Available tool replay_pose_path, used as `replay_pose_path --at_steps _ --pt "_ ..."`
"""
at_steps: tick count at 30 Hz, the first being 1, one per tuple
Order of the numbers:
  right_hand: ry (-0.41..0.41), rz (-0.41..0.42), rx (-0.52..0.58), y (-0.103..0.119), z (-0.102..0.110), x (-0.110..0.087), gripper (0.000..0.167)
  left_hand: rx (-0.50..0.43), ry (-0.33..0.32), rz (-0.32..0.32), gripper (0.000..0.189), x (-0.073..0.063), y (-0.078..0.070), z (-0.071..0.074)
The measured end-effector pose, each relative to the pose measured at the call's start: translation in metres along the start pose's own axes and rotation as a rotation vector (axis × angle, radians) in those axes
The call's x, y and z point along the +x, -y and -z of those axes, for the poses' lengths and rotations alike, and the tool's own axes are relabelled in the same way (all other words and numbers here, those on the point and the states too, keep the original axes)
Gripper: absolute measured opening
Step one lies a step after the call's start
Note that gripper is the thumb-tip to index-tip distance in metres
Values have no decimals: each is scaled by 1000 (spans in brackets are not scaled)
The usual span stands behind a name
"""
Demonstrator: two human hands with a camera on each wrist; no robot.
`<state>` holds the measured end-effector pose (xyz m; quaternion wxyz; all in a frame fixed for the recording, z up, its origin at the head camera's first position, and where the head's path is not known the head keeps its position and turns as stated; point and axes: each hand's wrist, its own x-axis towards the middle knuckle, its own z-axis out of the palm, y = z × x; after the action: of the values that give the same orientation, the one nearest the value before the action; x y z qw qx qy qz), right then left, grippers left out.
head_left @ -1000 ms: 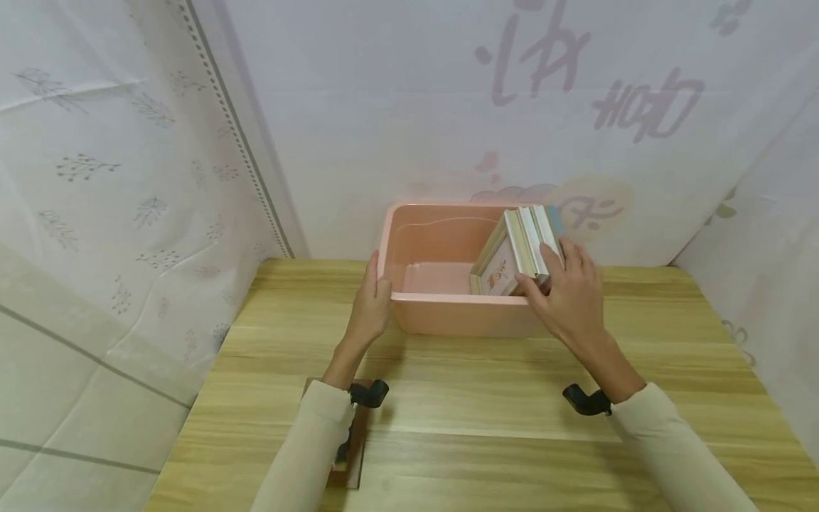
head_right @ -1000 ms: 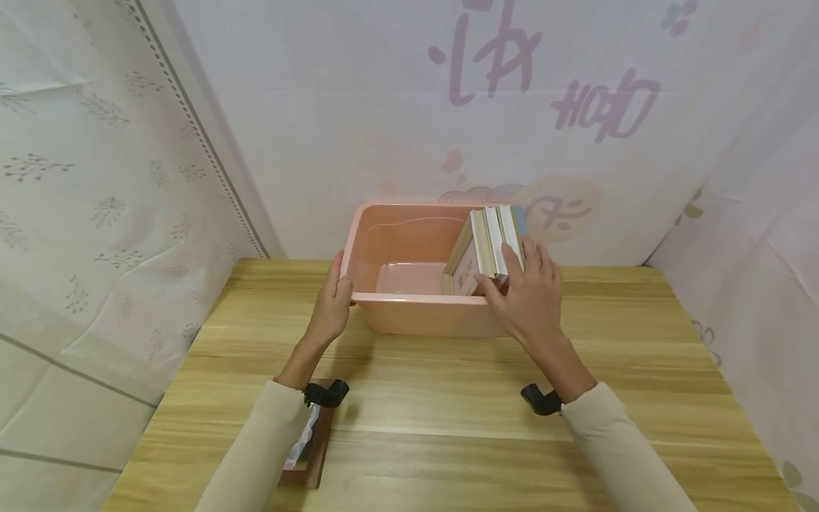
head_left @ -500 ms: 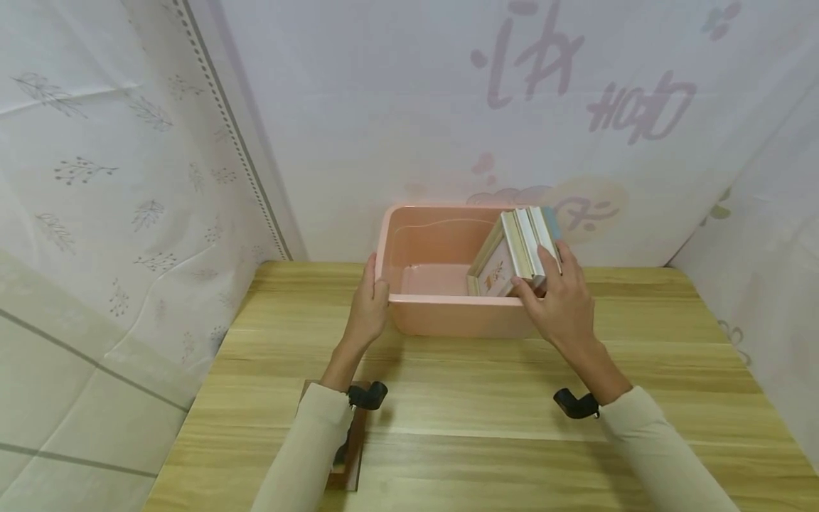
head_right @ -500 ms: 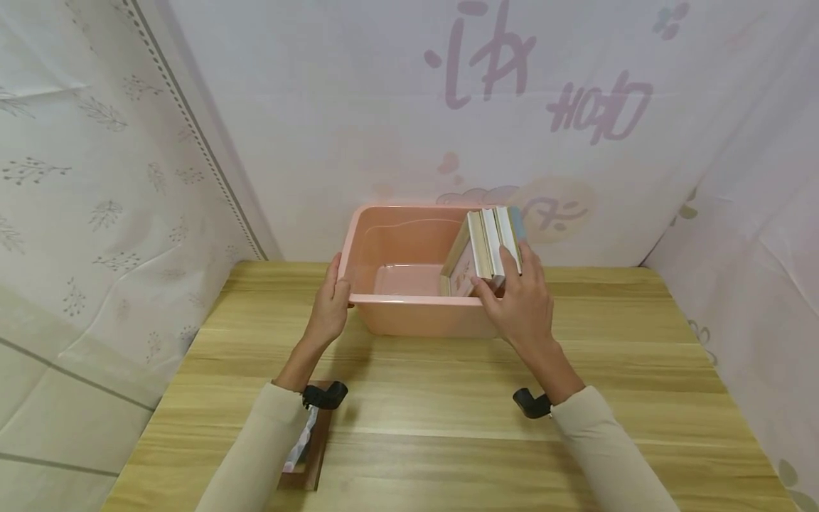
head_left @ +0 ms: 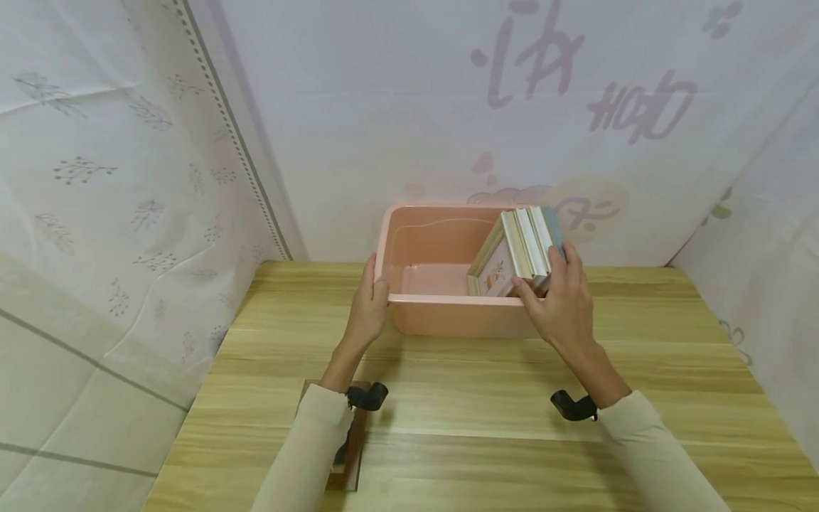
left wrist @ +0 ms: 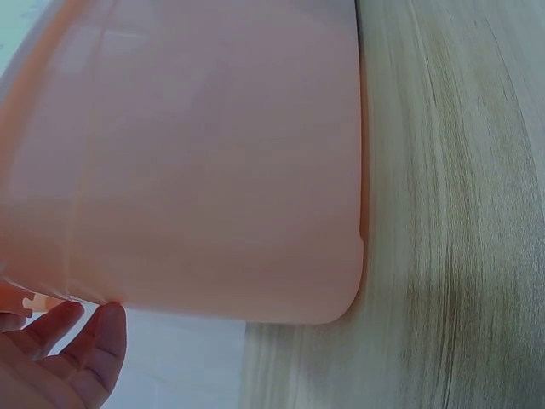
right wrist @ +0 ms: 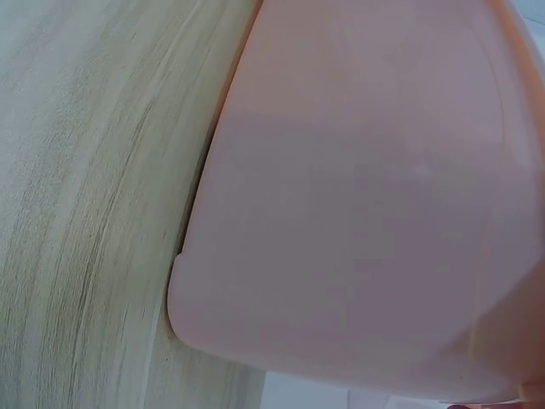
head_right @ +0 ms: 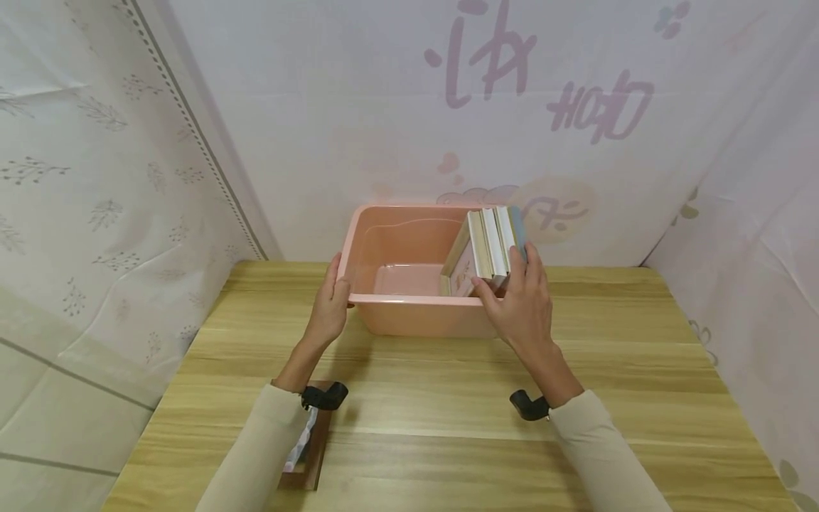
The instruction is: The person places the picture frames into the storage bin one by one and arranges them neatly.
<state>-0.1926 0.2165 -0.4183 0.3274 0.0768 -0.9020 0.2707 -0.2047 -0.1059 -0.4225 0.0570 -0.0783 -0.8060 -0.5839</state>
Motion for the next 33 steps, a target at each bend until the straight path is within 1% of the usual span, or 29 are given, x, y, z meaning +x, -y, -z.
replay_pose_path --at_steps 2,5,7,9,11,13,16,18,22,25,26,29,31,33 --pt "1 1 -6 -1 0 0 79 -3 -1 -2 61 0 0 0" --pt "4 2 -15 -2 1 0 77 -34 7 7 57 -1 1 0" --pt "6 4 -17 -2 1 1 77 -50 15 24 54 -3 1 2" --pt "9 4 -19 -1 1 1 77 -60 26 63 54 -6 1 5" --pt "10 8 -21 1 1 0 77 -40 38 85 53 -10 1 9" --pt "14 5 -19 2 0 -1 77 1 58 121 58 -19 1 14" --pt "19 6 -17 2 -1 -3 77 116 84 173 65 -37 3 22" --pt "20 2 -15 2 -1 -3 77 208 118 225 68 -50 7 27" --pt "14 -1 -17 2 1 -2 77 440 166 297 69 -75 19 37" --pt "14 2 -20 1 1 -2 77 600 170 339 73 -92 28 46" --pt "15 2 -21 1 1 -2 77 638 165 346 75 -98 31 48" --pt "14 1 -21 1 1 -1 77 752 161 332 77 -112 40 52" --pt "11 -3 -23 2 1 -1 77 816 176 324 78 -120 45 52" --pt "10 -6 -22 1 1 -1 77 878 199 331 79 -128 48 51"
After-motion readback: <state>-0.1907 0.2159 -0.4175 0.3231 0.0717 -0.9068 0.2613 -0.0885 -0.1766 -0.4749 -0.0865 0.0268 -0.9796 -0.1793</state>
